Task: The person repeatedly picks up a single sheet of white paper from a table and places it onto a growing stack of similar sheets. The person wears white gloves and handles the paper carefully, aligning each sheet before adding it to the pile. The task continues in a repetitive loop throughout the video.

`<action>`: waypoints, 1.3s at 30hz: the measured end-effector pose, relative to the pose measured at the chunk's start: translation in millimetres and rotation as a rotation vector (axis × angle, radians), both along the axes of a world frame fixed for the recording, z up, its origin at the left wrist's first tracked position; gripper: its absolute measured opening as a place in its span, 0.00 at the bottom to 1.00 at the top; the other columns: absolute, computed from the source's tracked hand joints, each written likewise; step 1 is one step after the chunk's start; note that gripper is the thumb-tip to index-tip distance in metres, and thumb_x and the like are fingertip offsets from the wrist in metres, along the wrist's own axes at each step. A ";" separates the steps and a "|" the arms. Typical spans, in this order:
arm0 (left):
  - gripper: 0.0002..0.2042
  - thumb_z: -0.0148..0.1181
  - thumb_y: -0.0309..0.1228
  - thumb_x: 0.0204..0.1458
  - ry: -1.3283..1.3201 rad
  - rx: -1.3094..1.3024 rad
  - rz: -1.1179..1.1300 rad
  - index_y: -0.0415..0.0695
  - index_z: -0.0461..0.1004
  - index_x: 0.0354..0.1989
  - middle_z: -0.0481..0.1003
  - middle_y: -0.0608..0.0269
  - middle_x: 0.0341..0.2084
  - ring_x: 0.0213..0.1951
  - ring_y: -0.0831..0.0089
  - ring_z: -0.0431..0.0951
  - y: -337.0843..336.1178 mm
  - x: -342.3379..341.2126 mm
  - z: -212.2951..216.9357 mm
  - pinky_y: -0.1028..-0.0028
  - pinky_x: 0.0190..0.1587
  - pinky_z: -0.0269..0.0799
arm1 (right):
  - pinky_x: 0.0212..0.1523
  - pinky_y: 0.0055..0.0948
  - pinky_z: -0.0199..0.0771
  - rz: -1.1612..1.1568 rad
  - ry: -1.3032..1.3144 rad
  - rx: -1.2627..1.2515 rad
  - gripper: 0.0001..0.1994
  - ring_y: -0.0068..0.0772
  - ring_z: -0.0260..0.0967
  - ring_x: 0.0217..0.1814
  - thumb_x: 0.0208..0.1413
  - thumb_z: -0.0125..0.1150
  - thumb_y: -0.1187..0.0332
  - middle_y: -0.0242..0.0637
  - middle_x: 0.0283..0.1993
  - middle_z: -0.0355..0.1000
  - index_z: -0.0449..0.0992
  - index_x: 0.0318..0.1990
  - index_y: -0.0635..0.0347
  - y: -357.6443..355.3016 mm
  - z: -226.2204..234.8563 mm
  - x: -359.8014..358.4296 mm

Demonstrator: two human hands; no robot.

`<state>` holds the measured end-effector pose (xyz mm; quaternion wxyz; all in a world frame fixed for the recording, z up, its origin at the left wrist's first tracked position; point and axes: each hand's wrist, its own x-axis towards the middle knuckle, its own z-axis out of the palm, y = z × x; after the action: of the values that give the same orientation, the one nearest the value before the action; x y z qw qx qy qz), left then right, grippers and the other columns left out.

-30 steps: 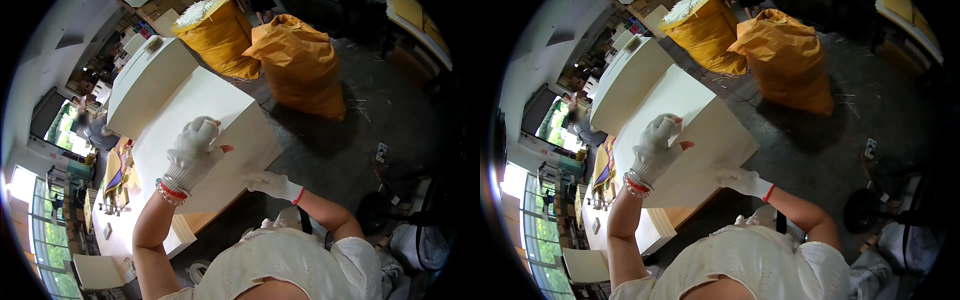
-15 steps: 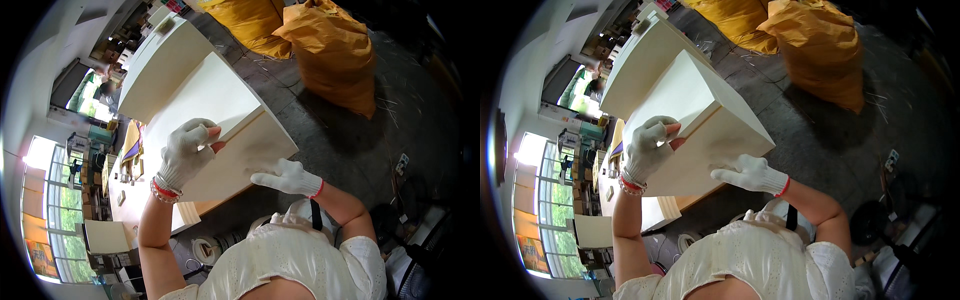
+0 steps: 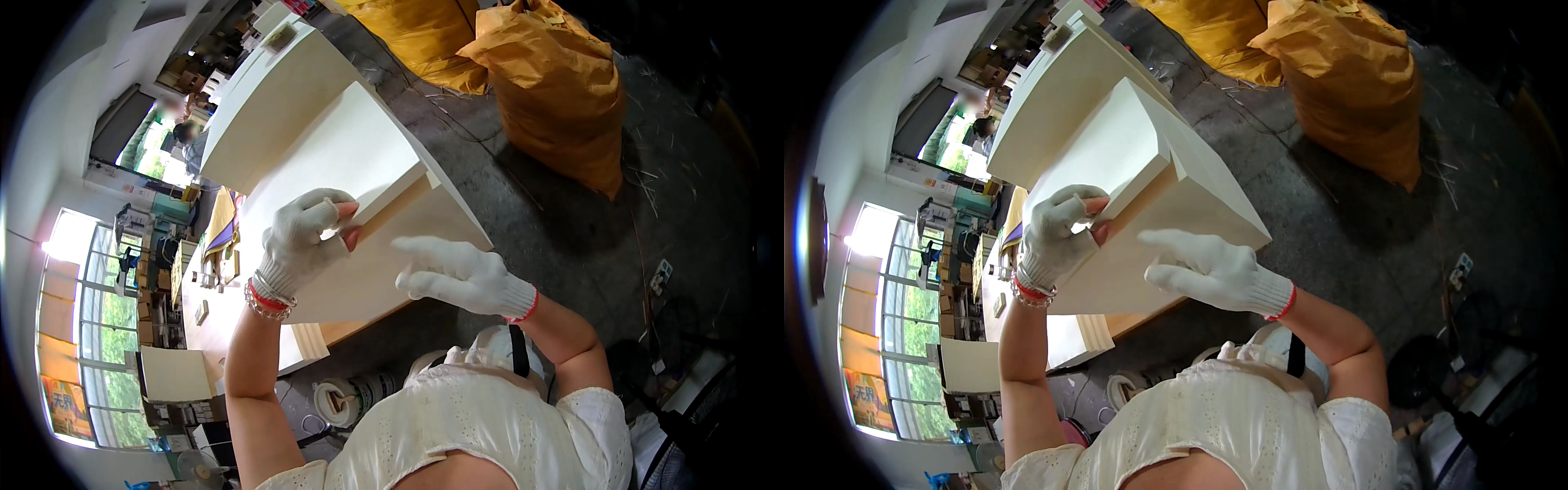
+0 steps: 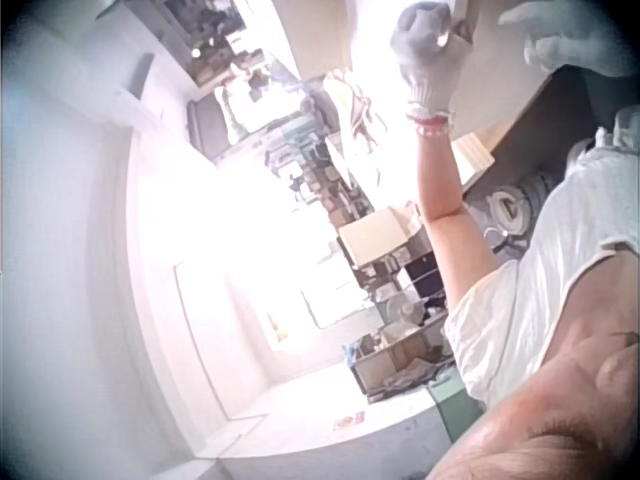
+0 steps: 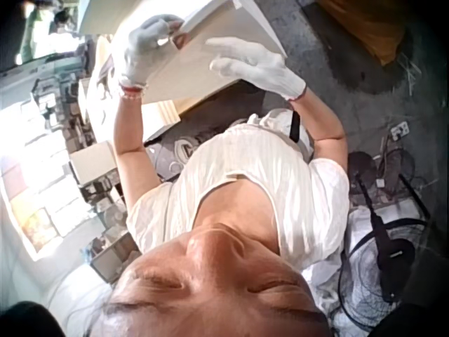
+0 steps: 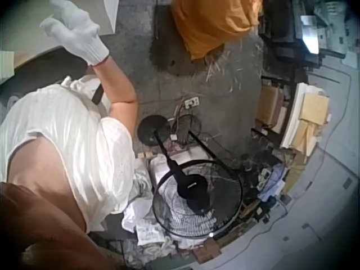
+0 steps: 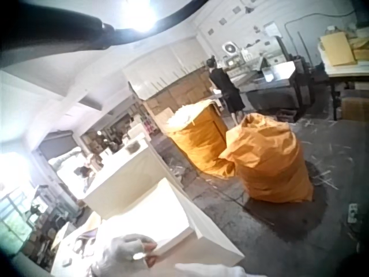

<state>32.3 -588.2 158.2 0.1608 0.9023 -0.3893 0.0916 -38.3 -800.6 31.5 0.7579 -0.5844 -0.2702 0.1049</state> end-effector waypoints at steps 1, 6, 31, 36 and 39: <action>0.11 0.70 0.22 0.37 -0.031 -0.012 0.001 0.38 0.78 0.31 0.80 0.57 0.31 0.31 0.65 0.82 1.1 0.1 0.3 0.73 0.32 0.77 | 0.43 0.24 0.74 -0.005 0.092 0.050 0.26 0.24 0.73 0.40 0.62 0.55 0.66 0.39 0.40 0.76 0.60 0.64 0.69 -0.7 11.0 1.7; 0.21 0.68 0.26 0.39 -0.320 0.111 -0.001 0.41 0.72 0.45 0.76 0.53 0.44 0.40 0.57 0.79 4.1 -8.3 -11.4 0.66 0.39 0.77 | 0.33 0.25 0.74 0.128 0.435 0.117 0.27 0.23 0.70 0.30 0.60 0.53 0.67 0.39 0.35 0.75 0.57 0.65 0.68 15.9 51.1 26.5; 0.16 0.63 0.28 0.40 0.097 0.031 0.064 0.44 0.74 0.40 0.76 0.57 0.34 0.33 0.60 0.77 50.1 27.0 18.0 0.69 0.35 0.73 | 0.35 0.17 0.70 -0.302 -0.021 -0.043 0.16 0.17 0.69 0.36 0.58 0.56 0.75 0.37 0.43 0.74 0.68 0.54 0.67 50.6 61.5 23.6; 0.14 0.60 0.26 0.38 -0.152 0.158 0.148 0.47 0.72 0.37 0.77 0.60 0.37 0.32 0.58 0.80 27.3 -5.5 10.7 0.62 0.28 0.75 | 0.38 0.18 0.70 -0.492 -0.154 -0.109 0.15 0.16 0.70 0.38 0.55 0.59 0.75 0.35 0.43 0.74 0.72 0.51 0.66 48.6 41.6 23.4; 0.16 0.60 0.26 0.37 -0.212 0.249 0.157 0.48 0.72 0.38 0.77 0.60 0.34 0.31 0.57 0.80 27.9 -5.9 12.6 0.64 0.28 0.75 | 0.39 0.20 0.72 -0.445 -0.062 -0.085 0.15 0.21 0.71 0.38 0.55 0.60 0.75 0.37 0.42 0.74 0.72 0.50 0.65 46.1 43.9 22.2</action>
<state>26.4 -560.3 170.8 -0.0018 0.9282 -0.3405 0.1496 -16.1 -754.5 75.4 0.7284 -0.6640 -0.1533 -0.0716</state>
